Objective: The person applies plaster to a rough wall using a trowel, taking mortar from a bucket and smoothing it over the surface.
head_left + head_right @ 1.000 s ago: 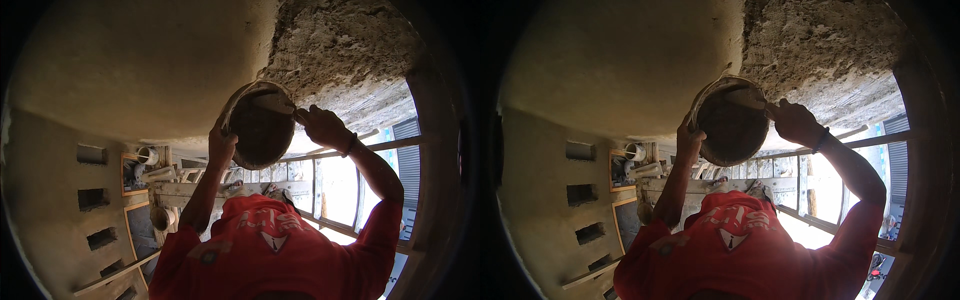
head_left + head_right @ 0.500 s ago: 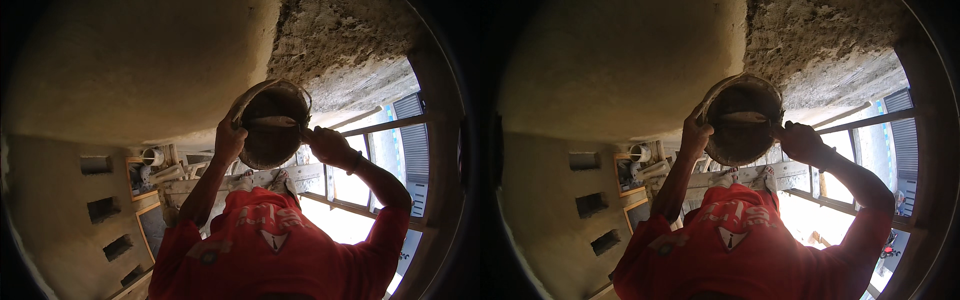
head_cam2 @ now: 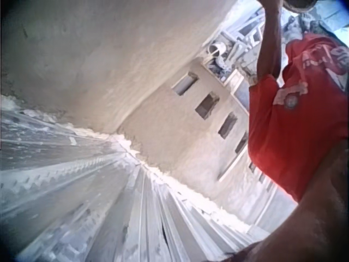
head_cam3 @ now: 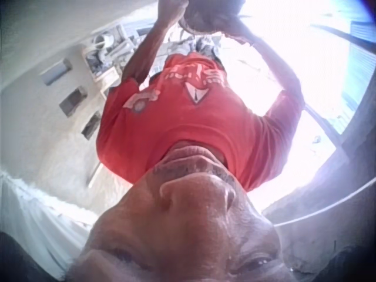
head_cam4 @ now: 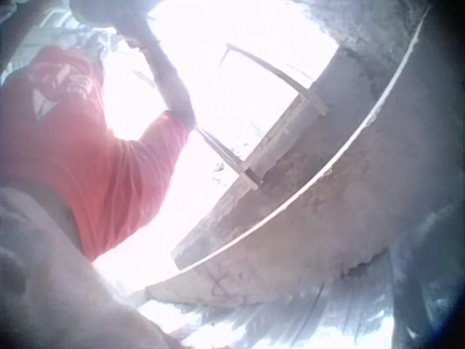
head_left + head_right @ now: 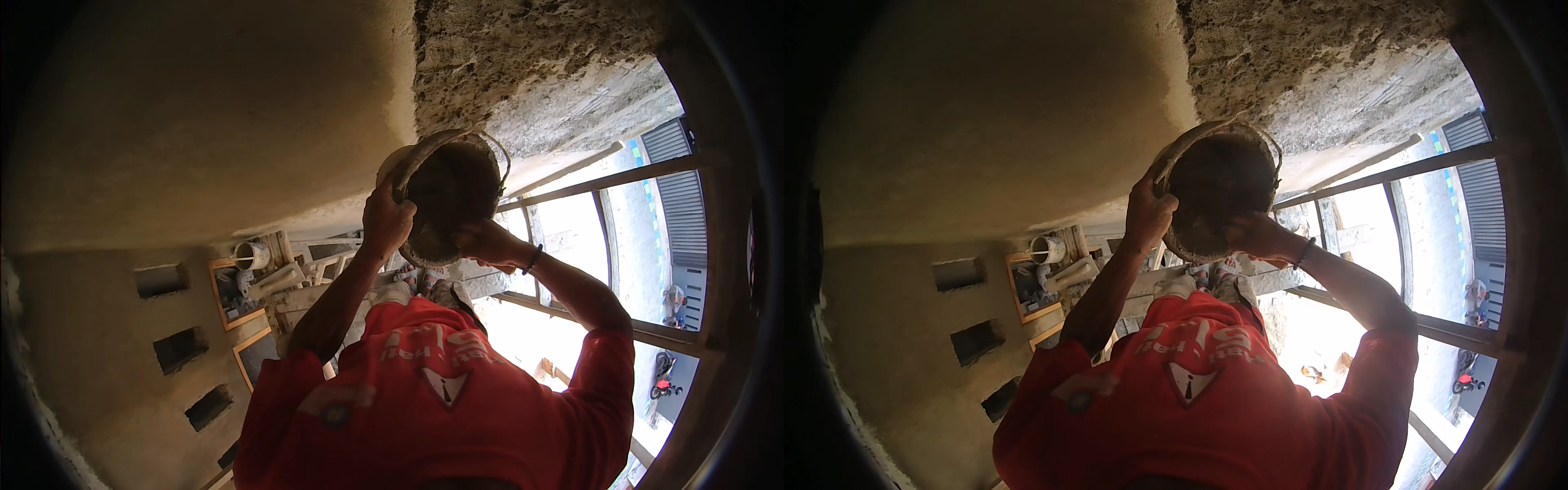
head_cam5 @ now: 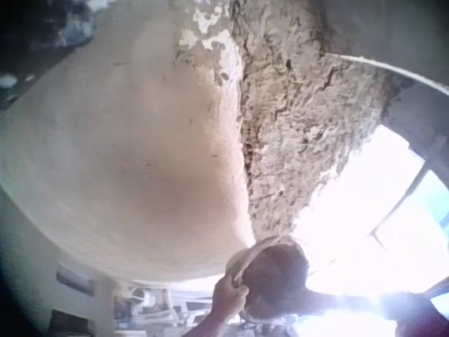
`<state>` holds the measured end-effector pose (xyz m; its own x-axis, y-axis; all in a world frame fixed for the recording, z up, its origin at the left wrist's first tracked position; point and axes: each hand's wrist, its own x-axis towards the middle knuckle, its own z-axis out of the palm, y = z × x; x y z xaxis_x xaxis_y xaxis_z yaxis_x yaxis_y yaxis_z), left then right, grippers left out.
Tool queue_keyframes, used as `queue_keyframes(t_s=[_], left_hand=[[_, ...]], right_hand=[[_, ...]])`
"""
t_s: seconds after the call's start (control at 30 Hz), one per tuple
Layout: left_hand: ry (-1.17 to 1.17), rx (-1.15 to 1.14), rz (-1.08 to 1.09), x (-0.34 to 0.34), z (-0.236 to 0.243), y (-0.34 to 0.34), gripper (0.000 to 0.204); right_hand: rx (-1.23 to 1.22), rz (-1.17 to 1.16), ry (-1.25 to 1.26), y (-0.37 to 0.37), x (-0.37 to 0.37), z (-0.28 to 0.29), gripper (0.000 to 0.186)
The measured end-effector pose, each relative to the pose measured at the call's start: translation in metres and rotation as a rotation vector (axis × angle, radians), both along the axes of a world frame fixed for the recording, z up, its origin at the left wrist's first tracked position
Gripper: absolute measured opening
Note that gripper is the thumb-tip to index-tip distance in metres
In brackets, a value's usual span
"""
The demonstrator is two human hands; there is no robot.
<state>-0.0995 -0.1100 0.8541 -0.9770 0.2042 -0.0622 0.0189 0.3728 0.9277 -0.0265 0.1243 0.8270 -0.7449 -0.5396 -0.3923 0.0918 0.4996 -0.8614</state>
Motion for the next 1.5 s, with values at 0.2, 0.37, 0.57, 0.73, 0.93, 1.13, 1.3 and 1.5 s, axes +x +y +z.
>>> queue_keyframes(t_s=[0.2,0.37,0.57,0.73,0.93,1.13,1.3,1.5], left_hand=[[0.009,-0.065,0.056,0.011,-0.027,0.017,0.062],[-0.218,0.246,0.121,0.005,-0.033,0.005,0.072],[-0.273,0.433,0.176,-0.013,-0.034,-0.025,0.072],[-0.287,0.376,0.149,-0.032,-0.038,-0.057,0.069],[-0.349,0.43,0.073,-0.053,-0.012,-0.09,0.075],[-0.307,0.427,0.115,-0.074,-0.035,-0.12,0.065],[-0.311,0.516,0.073,-0.081,-0.031,-0.129,0.065],[-0.32,0.501,0.095,-0.093,-0.026,-0.133,0.066]], right_hand=[[-0.296,-0.294,-0.342,-0.003,0.014,-0.046,0.016],[-0.433,-0.497,-0.395,-0.022,0.032,-0.055,0.028],[-0.709,-0.675,-0.419,-0.056,0.046,-0.026,0.028],[-0.852,-0.834,-0.294,-0.101,0.046,0.013,0.03],[-0.959,-0.952,-0.208,-0.151,0.038,0.025,0.033],[-1.06,-1.011,-0.208,-0.196,0.023,0.021,0.031],[-1.12,-1.076,-0.16,-0.215,0.011,0.029,0.024],[-1.315,-1.126,0.007,-0.231,0.009,0.067,0.027]])
